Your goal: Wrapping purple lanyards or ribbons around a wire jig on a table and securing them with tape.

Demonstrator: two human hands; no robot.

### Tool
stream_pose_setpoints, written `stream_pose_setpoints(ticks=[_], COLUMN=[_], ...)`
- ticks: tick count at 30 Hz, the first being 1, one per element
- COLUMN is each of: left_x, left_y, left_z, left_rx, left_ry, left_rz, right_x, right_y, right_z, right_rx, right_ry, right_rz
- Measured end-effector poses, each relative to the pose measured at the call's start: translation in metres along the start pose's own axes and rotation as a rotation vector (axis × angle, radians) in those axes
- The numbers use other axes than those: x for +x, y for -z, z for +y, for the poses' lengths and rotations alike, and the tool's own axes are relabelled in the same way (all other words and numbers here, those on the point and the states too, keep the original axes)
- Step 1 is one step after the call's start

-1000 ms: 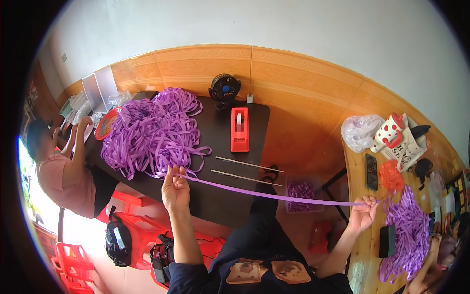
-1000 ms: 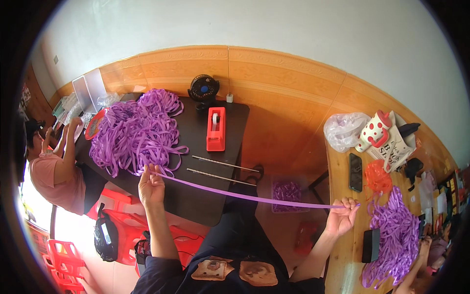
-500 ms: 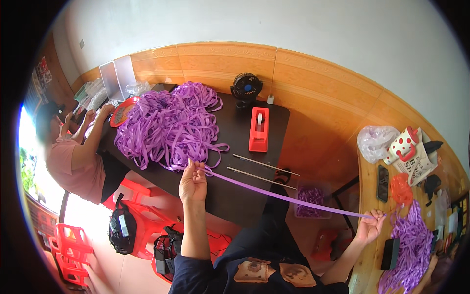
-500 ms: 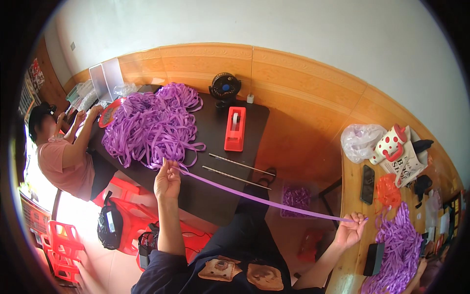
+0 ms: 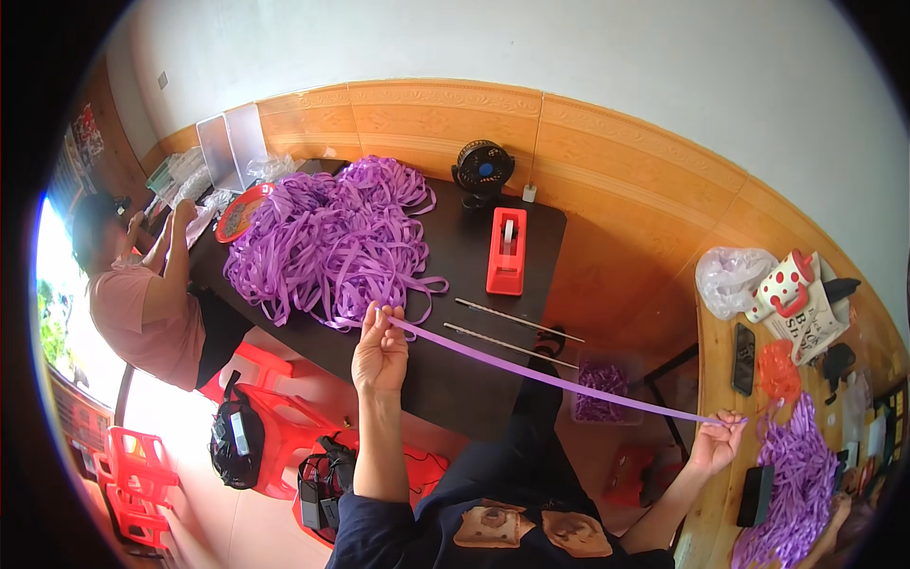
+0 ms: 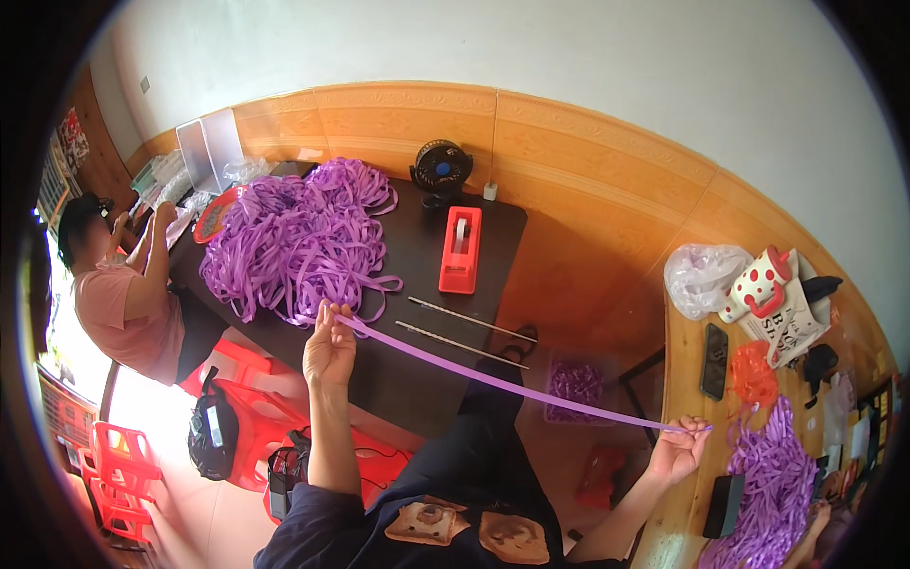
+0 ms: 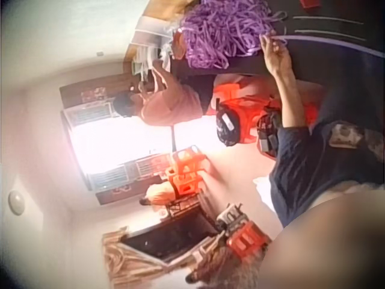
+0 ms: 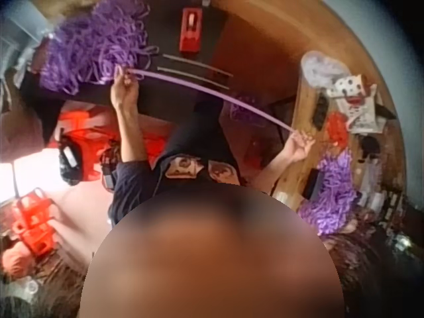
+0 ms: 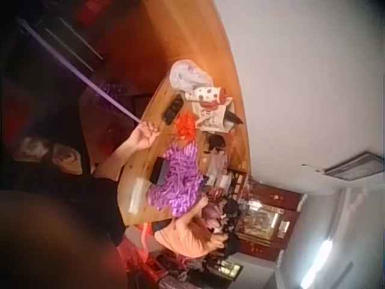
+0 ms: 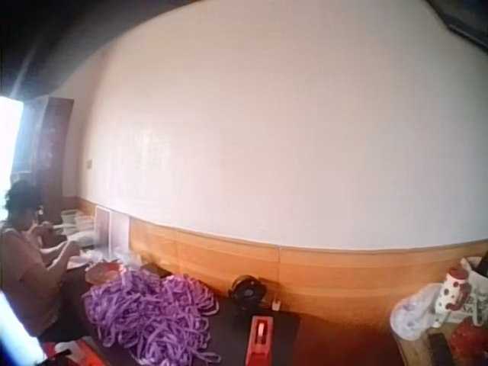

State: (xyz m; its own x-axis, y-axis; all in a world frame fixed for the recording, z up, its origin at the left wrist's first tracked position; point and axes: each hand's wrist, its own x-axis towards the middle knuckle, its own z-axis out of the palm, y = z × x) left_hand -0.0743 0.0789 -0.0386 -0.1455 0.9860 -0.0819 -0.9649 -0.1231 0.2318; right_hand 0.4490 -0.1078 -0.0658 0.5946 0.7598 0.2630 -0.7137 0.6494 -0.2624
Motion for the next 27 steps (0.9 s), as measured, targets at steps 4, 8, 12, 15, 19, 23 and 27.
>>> stream_pose_setpoints(ticks=[4, 8, 12, 15, 19, 23, 27], left_x=[-0.002, -0.007, -0.01, -0.019, -0.039, -0.071, -0.098], left_y=[-0.005, -0.009, -0.011, -0.021, -0.039, -0.069, -0.074], left_z=[-0.001, -0.002, -0.006, -0.016, -0.042, -0.09, -0.116], left_rx=[-0.083, -0.1, -0.071, 0.007, 0.192, 0.401, 0.706], left_ry=[0.091, 0.116, 0.121, 0.127, 0.221, 0.492, 0.656], left_rz=[-0.008, -0.133, -0.244, -0.329, -0.41, -0.5, -0.554], right_x=[0.0, 0.0, 0.0, 0.003, -0.002, -0.01, -0.031], right_y=[0.005, 0.006, 0.011, 0.024, 0.018, -0.016, -0.098], right_z=[-0.002, -0.002, -0.003, -0.007, -0.006, 0.022, 0.087], right_rx=[-0.008, -0.004, 0.039, 0.036, -0.032, -0.287, -1.034], right_ry=[0.002, -0.003, -0.028, -0.053, -0.119, -0.217, -0.178], right_rz=[0.037, 0.023, -0.043, -0.12, -0.059, 0.054, -0.341])
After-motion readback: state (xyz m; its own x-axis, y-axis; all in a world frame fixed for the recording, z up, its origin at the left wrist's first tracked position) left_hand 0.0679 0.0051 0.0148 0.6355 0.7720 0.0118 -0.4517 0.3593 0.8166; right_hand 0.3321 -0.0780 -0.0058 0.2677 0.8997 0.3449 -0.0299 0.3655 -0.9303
